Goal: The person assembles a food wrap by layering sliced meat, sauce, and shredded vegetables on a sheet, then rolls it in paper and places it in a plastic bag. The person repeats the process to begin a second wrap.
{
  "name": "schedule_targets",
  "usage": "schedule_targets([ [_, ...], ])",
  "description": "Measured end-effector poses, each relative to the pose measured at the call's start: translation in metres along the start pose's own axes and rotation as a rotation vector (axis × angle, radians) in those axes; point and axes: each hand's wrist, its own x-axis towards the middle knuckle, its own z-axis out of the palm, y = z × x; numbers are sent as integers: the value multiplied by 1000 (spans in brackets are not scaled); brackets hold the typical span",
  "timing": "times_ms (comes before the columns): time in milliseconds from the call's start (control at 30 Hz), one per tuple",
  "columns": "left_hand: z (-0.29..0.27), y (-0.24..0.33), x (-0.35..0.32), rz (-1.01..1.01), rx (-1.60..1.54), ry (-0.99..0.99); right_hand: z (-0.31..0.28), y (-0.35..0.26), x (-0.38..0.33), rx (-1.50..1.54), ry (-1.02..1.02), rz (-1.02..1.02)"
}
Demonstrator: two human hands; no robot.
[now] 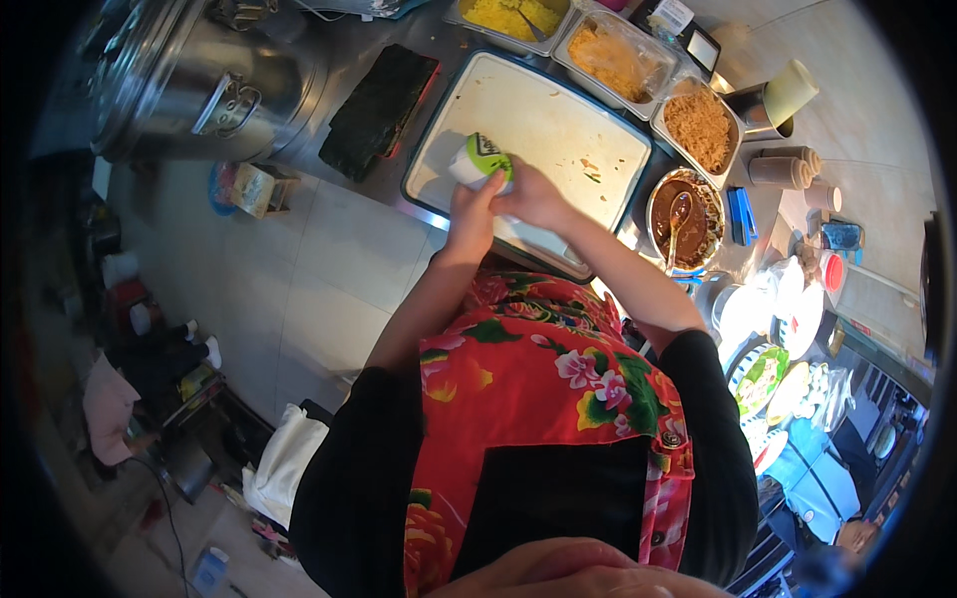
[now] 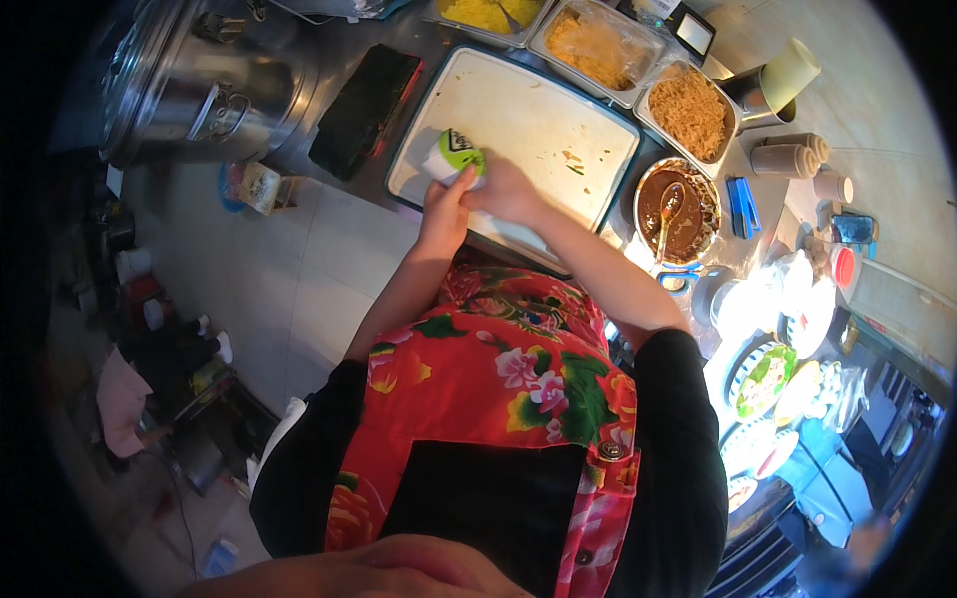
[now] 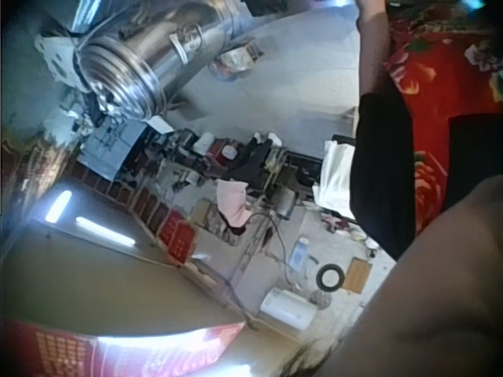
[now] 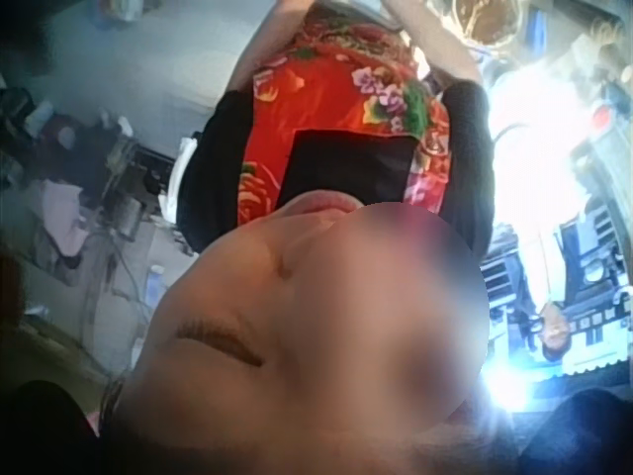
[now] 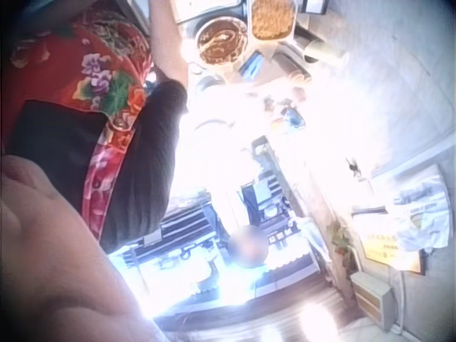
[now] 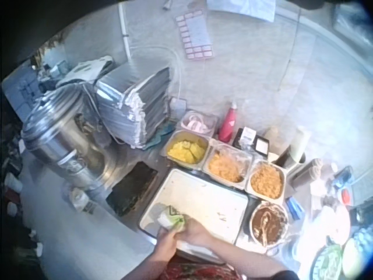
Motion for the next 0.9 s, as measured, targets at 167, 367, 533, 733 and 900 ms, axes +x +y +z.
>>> schedule_targets([
  [167, 29, 52, -30, 111, -13, -46, 15, -57, -51, -56, 360, -155],
  [367, 55, 122, -75, 32, -172, -571, -32, -91, -94, 898, 148, -259],
  [533, 73, 125, -73, 82, -53, -545, -56, -90, -89, 965, -105, -270],
  [733, 86, 114, -72, 80, -80, -663, -63, -97, -98, 570, 176, -312],
  [900, 93, 107, -75, 128, -102, -542, -61, -101, -116, 70, 551, -647],
])
